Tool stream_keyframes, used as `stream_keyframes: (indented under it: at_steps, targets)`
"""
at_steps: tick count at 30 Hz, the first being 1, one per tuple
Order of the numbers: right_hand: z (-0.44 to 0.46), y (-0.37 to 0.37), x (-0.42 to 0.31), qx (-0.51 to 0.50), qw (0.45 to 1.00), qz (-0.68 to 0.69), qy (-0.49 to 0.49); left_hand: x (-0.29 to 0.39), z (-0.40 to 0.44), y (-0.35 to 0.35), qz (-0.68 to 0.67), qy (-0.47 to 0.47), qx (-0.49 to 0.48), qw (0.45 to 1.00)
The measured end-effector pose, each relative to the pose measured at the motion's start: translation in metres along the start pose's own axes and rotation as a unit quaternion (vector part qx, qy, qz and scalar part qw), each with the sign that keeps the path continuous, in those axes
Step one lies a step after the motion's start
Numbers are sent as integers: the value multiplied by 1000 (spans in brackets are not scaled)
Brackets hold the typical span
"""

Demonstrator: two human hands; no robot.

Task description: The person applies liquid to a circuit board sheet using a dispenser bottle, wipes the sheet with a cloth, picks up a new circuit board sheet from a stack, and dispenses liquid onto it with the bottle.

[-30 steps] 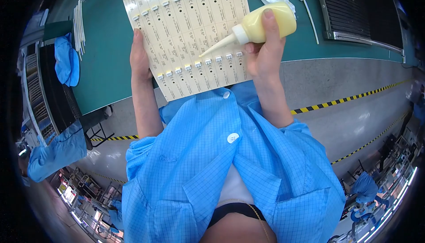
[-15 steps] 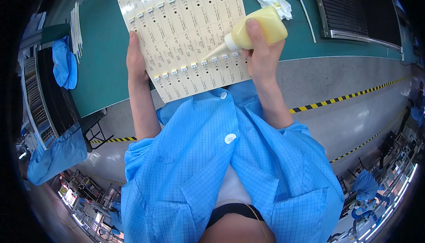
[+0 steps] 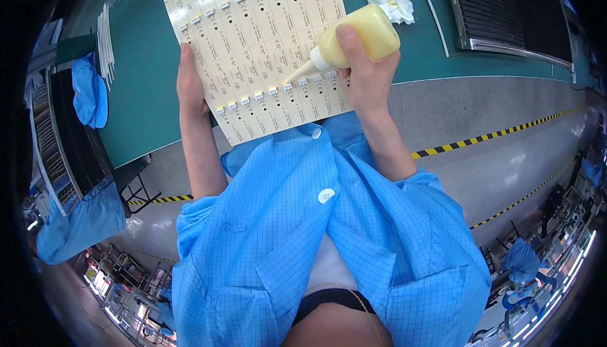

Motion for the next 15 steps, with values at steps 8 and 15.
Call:
stream_keyframes:
  at_steps: [8, 15]
  targets:
    - [0, 0, 0, 10, 1000, 11, 0, 0, 0, 0, 10, 5, 1, 1000]
    - [1, 0, -1, 3, 1000, 9, -7, 0, 0, 0, 6, -2, 0, 1000]
Point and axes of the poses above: each hand's wrist, its own z-axis towards the middle knuckle, its own y-axis out of the palm, x = y × z, the point moved 5 cm from there along z, towards the middle knuckle, and after that the axes turned 13 degrees about -z, right-handed, at the moved point
